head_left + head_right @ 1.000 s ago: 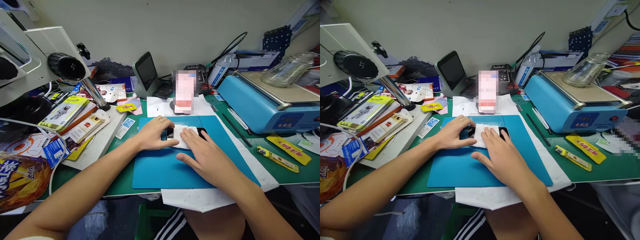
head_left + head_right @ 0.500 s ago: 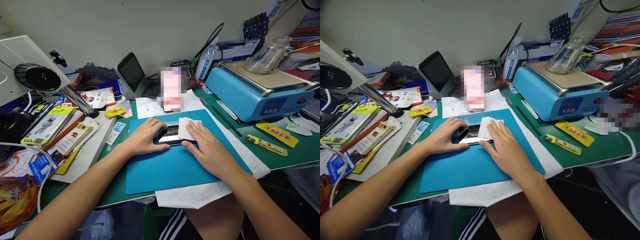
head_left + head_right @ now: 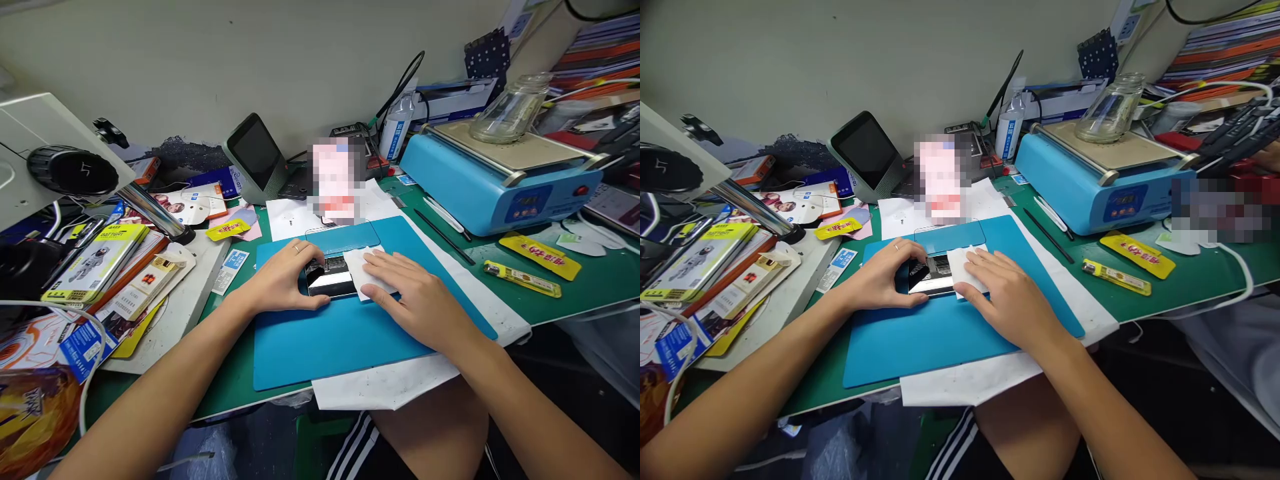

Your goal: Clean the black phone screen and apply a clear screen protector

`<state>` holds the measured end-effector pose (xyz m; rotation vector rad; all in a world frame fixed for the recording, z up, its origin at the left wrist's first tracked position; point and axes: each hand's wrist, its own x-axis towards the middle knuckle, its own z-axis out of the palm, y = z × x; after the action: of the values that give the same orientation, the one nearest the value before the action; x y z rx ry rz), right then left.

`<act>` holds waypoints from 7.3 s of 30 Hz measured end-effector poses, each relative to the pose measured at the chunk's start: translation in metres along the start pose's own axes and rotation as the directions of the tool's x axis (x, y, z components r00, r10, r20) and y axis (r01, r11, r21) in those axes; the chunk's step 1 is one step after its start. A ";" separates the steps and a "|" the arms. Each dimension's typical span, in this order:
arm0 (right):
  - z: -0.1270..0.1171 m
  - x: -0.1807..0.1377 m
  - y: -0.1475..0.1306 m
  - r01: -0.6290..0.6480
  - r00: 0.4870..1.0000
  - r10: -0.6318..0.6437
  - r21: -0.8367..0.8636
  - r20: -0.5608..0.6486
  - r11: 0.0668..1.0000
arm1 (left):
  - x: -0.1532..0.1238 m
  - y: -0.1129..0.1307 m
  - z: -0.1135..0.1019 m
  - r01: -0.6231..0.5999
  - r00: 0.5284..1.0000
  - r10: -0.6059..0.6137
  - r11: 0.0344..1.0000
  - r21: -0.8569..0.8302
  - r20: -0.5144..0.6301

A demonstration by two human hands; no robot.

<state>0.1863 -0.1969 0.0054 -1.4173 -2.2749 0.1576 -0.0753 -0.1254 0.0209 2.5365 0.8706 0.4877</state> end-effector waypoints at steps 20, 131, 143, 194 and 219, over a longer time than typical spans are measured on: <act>0.013 0.030 -0.042 0.253 0.947 -0.234 -0.060 0.220 0.966 | 0.004 -0.011 0.007 0.324 0.898 -0.276 0.941 0.093 -0.343; -0.015 0.081 0.060 0.132 0.817 -0.254 0.260 0.518 0.956 | -0.002 -0.007 -0.005 0.076 0.997 -0.074 0.994 0.075 -0.023; -0.016 0.082 0.054 0.139 0.834 -0.268 0.286 0.483 0.948 | -0.002 -0.007 -0.007 0.084 0.996 -0.085 0.993 0.079 0.009; -0.024 0.087 0.065 -0.004 0.993 -0.020 0.207 0.117 0.978 | -0.001 -0.006 -0.002 0.082 0.995 -0.087 0.992 0.098 0.050; -0.020 0.086 0.075 0.074 0.956 -0.168 0.356 0.240 0.932 | -0.001 -0.006 -0.003 0.082 0.995 -0.087 0.992 0.093 0.054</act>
<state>0.2248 -0.0897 0.0260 -1.1227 -2.3890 0.7104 -0.0807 -0.1207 0.0202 2.5688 0.9949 0.3544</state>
